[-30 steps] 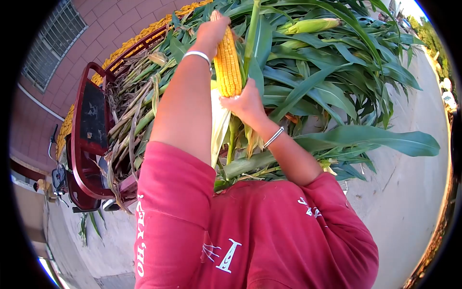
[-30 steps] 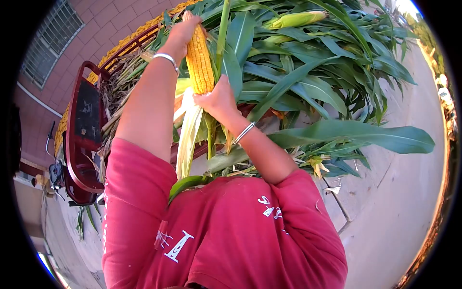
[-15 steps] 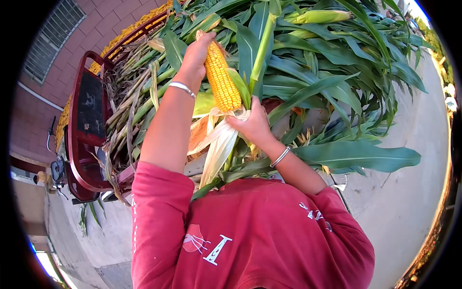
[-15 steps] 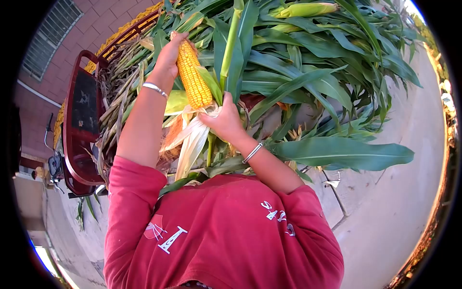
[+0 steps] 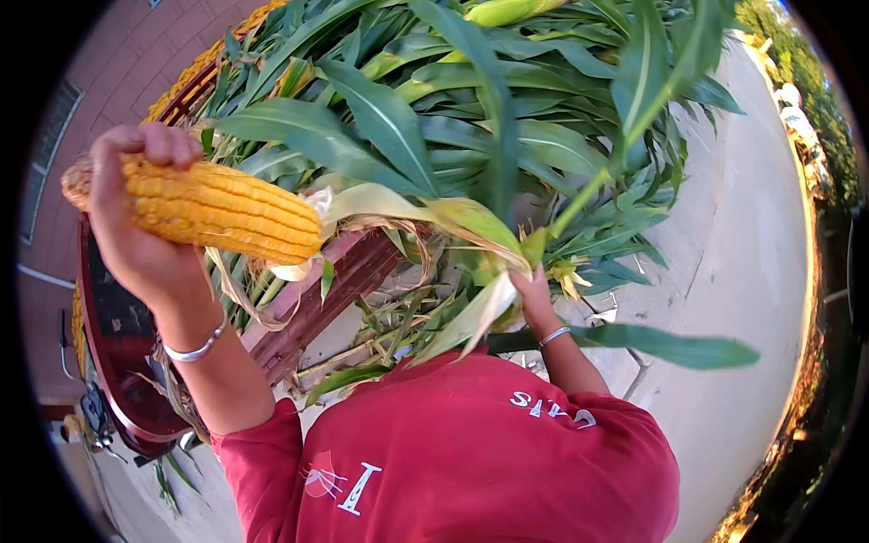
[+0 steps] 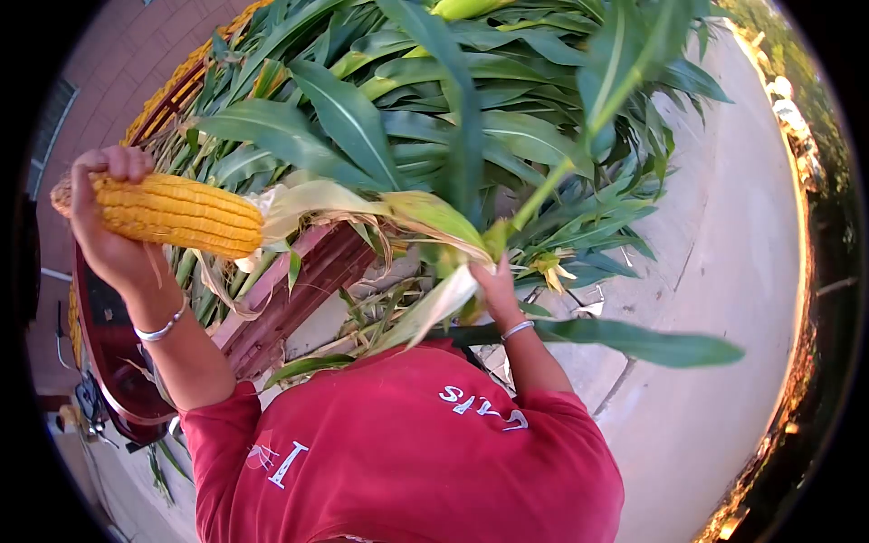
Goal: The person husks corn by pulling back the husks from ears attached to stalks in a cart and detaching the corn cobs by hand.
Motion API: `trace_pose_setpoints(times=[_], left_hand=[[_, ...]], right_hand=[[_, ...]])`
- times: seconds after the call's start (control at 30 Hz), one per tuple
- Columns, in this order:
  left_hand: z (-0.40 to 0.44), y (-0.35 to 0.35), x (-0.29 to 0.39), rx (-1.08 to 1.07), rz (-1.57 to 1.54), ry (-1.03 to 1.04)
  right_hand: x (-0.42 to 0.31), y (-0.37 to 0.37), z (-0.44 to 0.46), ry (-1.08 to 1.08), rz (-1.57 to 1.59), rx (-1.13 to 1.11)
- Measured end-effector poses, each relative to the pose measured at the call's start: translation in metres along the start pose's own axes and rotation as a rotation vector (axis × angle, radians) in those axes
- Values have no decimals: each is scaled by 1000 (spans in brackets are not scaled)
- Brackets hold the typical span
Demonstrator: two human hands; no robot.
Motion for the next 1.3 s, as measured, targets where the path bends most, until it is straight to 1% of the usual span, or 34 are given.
trace_pose_setpoints(times=[0.07,0.1,0.13,0.17,0.2,0.23,0.27,0.3,0.33,0.37,0.4,0.43,0.47,0.5,0.53,0.57,0.6,0.63,0.67,0.73,0.8,0.83,0.87,0.9,0.93,0.97,1.0,1.07,1.13,1.17,1.2,1.23,1.27,1.3], left_hand=[[-16,-7,-19,67,79,15],[-23,-14,-30,88,121,27],[-31,-20,-38,111,162,40],[-40,-18,-44,124,174,29],[-47,-13,-50,135,181,21],[-52,-6,-55,67,263,14],[-60,1,-60,4,348,-1],[-74,3,-72,2,394,-101],[-82,15,-77,-102,507,-83],[-97,24,-90,-170,534,-181],[-107,39,-97,-282,511,-124],[-124,54,-107,-435,506,-138],[-141,68,-117,-554,494,-68],[-156,84,-115,-664,492,20],[-178,97,-117,-756,494,42],[-209,107,-126,-900,429,6],[-234,115,-126,-959,424,86],[-252,111,-125,-1033,499,42],[-268,99,-120,-1106,573,-3],[-281,39,-111,-858,703,-303],[-338,-62,-94,-417,846,-660],[-390,-113,-81,-232,927,-869],[-453,-154,-60,-128,999,-1082],[-507,-179,-35,-204,1090,-1277],[-565,-191,-16,-269,980,-1426],[-622,-187,1,-333,785,-1501],[-614,-162,19,-217,671,-1533],[-569,-129,41,66,636,-1537],[-608,-133,43,233,618,-1621],[-617,-134,39,235,612,-1616],[-622,-135,37,428,514,-1512],[-626,-137,36,618,416,-1398],[-630,-139,35,635,412,-1395],[-624,-140,32,448,485,-1409]], right_hand=[[36,-52,16,89,-168,98],[73,-102,33,190,-423,266],[114,-158,54,195,-755,297],[158,-204,74,230,-864,250],[144,-200,56,275,-1251,413],[117,-174,42,361,-1286,357],[120,-182,50,222,-1401,400],[93,-141,49,160,-1386,302],[56,-82,42,97,-1367,201],[47,-37,44,150,-1015,14],[38,10,40,211,-659,-163],[26,66,20,459,-440,-350],[24,116,-6,707,-213,-525],[8,146,-11,280,-460,-623],[-10,168,-29,-164,-680,-695],[-37,181,-50,-473,-648,-814],[-18,188,-37,-172,-602,-879],[1,191,-26,125,-549,-886],[48,174,-12,756,70,-727],[72,168,3,977,118,-690],[43,176,-3,870,38,-655],[28,181,-3,806,13,-659],[12,186,-2,742,-12,-659],[-6,196,0,651,-58,-703],[-30,211,1,554,-94,-728],[-54,224,5,441,-152,-739],[-76,240,13,321,-205,-750],[-127,272,34,-66,-399,-641],[-183,312,44,-488,-679,-513],[-202,331,58,-718,-841,-397],[-215,349,70,-946,-997,-276],[-216,364,89,-983,-1108,-217],[-213,378,106,-1018,-1216,-164],[-196,383,138,-824,-1376,-150]])
Point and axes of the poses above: each hand's wrist, its own z-axis towards the middle knuckle, its own y-axis out of the palm, x = y × z, the point moved 9 cm from there along z, towards the middle knuckle, and after that the axes turned 14 degrees about y, right-handed, at the moved point
